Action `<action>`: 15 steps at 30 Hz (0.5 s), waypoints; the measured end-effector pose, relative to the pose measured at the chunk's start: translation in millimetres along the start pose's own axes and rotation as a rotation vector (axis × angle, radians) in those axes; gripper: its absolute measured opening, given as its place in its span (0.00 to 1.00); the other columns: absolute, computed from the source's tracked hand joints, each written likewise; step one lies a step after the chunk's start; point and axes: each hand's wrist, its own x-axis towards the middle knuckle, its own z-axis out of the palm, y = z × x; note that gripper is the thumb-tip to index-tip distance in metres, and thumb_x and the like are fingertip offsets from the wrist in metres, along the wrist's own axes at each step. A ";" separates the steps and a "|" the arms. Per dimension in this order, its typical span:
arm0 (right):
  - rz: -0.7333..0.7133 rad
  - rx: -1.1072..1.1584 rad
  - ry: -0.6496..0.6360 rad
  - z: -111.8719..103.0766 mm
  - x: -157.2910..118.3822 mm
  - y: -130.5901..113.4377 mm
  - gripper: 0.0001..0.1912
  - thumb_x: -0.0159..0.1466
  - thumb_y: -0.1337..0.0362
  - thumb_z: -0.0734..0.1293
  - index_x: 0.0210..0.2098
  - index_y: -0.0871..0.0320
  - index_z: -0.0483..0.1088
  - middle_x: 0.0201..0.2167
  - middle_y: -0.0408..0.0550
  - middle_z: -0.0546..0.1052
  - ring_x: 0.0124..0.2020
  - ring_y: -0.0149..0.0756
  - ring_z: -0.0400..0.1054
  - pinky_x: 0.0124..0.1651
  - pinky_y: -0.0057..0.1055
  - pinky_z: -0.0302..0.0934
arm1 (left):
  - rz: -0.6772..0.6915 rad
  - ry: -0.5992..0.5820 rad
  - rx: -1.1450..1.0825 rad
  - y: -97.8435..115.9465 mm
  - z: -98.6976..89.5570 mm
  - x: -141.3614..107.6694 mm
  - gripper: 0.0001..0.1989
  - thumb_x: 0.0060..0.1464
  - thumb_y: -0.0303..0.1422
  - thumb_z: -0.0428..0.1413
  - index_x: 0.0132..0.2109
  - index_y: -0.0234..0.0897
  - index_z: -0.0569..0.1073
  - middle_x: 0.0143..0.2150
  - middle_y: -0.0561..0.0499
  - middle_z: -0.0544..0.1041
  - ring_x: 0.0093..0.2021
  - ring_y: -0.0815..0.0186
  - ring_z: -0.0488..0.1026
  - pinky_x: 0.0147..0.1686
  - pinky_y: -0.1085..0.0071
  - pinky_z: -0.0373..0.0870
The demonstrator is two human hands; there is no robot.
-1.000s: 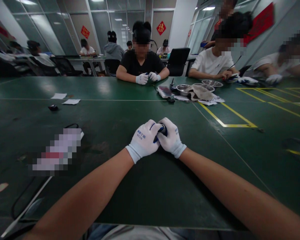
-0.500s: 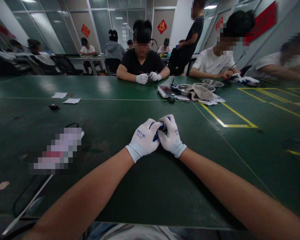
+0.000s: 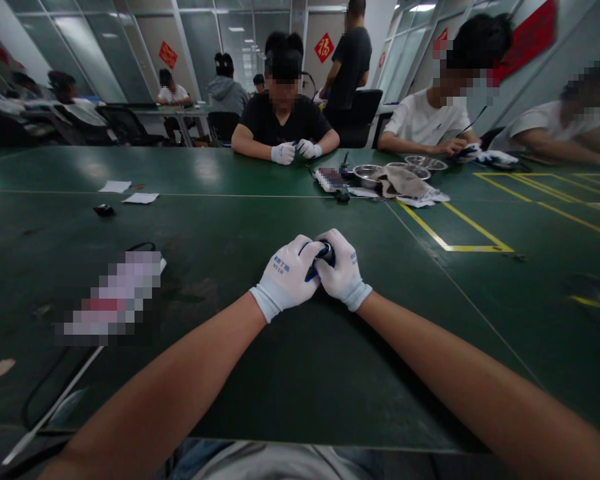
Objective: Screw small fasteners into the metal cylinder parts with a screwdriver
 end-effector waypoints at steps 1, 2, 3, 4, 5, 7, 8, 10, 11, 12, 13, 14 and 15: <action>0.006 -0.002 -0.005 0.0 0.1 0.1 0.08 0.54 0.66 0.63 0.35 0.52 0.64 0.32 0.47 0.69 0.34 0.43 0.66 0.36 0.41 0.63 | -0.005 -0.005 -0.005 0.0 0.0 0.0 0.21 0.56 0.27 0.57 0.57 0.38 0.71 0.52 0.41 0.73 0.48 0.54 0.77 0.49 0.55 0.80; 0.013 -0.006 -0.010 0.0 0.2 0.3 0.08 0.54 0.66 0.63 0.35 0.52 0.64 0.32 0.46 0.69 0.34 0.43 0.66 0.36 0.41 0.63 | -0.010 -0.007 -0.009 0.0 0.0 -0.1 0.21 0.56 0.27 0.57 0.57 0.38 0.71 0.53 0.42 0.73 0.48 0.54 0.77 0.49 0.54 0.80; 0.019 -0.009 -0.013 0.0 0.2 0.5 0.08 0.54 0.66 0.63 0.35 0.52 0.64 0.32 0.46 0.70 0.33 0.43 0.66 0.36 0.41 0.63 | -0.014 -0.008 -0.011 0.0 0.1 -0.1 0.22 0.55 0.27 0.57 0.57 0.38 0.70 0.53 0.42 0.73 0.49 0.54 0.77 0.49 0.54 0.80; 0.023 -0.010 -0.014 0.0 0.2 0.7 0.08 0.54 0.65 0.63 0.35 0.52 0.65 0.32 0.46 0.70 0.34 0.43 0.66 0.37 0.42 0.63 | -0.017 -0.008 -0.012 -0.1 0.1 -0.1 0.22 0.55 0.27 0.57 0.57 0.39 0.70 0.53 0.42 0.73 0.49 0.54 0.77 0.49 0.54 0.80; 0.025 -0.008 -0.015 0.1 0.2 1.0 0.08 0.54 0.65 0.63 0.35 0.52 0.65 0.32 0.47 0.70 0.34 0.43 0.66 0.37 0.42 0.64 | -0.017 -0.007 -0.011 -0.3 0.1 -0.2 0.22 0.55 0.27 0.57 0.57 0.39 0.70 0.53 0.42 0.73 0.49 0.54 0.77 0.49 0.54 0.80; 0.028 -0.003 -0.013 0.4 0.2 1.6 0.08 0.54 0.65 0.63 0.35 0.52 0.65 0.32 0.47 0.71 0.34 0.44 0.67 0.37 0.42 0.64 | -0.018 -0.004 -0.012 -0.7 0.2 0.0 0.21 0.55 0.27 0.57 0.57 0.38 0.70 0.53 0.42 0.73 0.49 0.54 0.77 0.49 0.54 0.80; 0.031 -0.002 -0.013 0.7 0.2 2.0 0.08 0.54 0.65 0.63 0.35 0.52 0.65 0.32 0.47 0.71 0.34 0.44 0.67 0.37 0.41 0.64 | -0.017 -0.003 -0.013 -0.9 0.2 0.1 0.21 0.55 0.27 0.57 0.57 0.38 0.70 0.53 0.42 0.73 0.48 0.54 0.77 0.49 0.54 0.80; 0.032 -0.004 -0.015 1.1 0.2 2.8 0.09 0.54 0.66 0.63 0.36 0.52 0.66 0.32 0.47 0.71 0.34 0.43 0.68 0.37 0.41 0.64 | -0.015 -0.001 -0.017 -1.2 0.3 0.4 0.20 0.56 0.27 0.57 0.56 0.37 0.70 0.52 0.42 0.74 0.48 0.54 0.77 0.49 0.55 0.80; 0.030 -0.006 -0.016 1.3 0.2 3.1 0.09 0.54 0.66 0.63 0.36 0.52 0.66 0.32 0.47 0.71 0.34 0.43 0.68 0.37 0.41 0.65 | -0.015 -0.001 -0.017 -1.4 0.4 0.6 0.20 0.56 0.27 0.57 0.56 0.37 0.70 0.52 0.42 0.74 0.48 0.54 0.78 0.49 0.55 0.80; 0.029 -0.006 -0.017 1.4 0.3 3.3 0.09 0.54 0.66 0.63 0.36 0.53 0.66 0.33 0.47 0.71 0.35 0.44 0.68 0.37 0.42 0.65 | -0.016 -0.001 -0.016 -1.5 0.6 0.7 0.20 0.56 0.27 0.57 0.56 0.37 0.71 0.52 0.42 0.74 0.48 0.54 0.77 0.49 0.55 0.80; 0.029 -0.006 -0.019 1.5 0.4 3.3 0.09 0.54 0.66 0.63 0.36 0.53 0.66 0.33 0.47 0.72 0.35 0.44 0.68 0.38 0.42 0.65 | -0.018 -0.003 -0.014 -1.6 0.8 0.8 0.20 0.56 0.27 0.57 0.56 0.37 0.70 0.52 0.42 0.74 0.48 0.54 0.77 0.49 0.55 0.80; 0.030 -0.005 -0.022 1.4 0.4 3.2 0.09 0.54 0.67 0.63 0.36 0.53 0.67 0.33 0.47 0.72 0.35 0.44 0.68 0.38 0.42 0.65 | -0.022 -0.004 -0.012 -1.6 1.0 0.9 0.21 0.55 0.27 0.58 0.56 0.38 0.70 0.52 0.42 0.74 0.48 0.54 0.77 0.49 0.55 0.80; 0.033 -0.004 -0.026 1.2 0.5 3.0 0.10 0.54 0.67 0.63 0.36 0.53 0.67 0.33 0.47 0.72 0.36 0.44 0.68 0.39 0.43 0.66 | -0.027 -0.004 -0.011 -1.5 1.3 0.9 0.21 0.55 0.27 0.58 0.57 0.38 0.70 0.52 0.42 0.73 0.48 0.54 0.77 0.49 0.54 0.80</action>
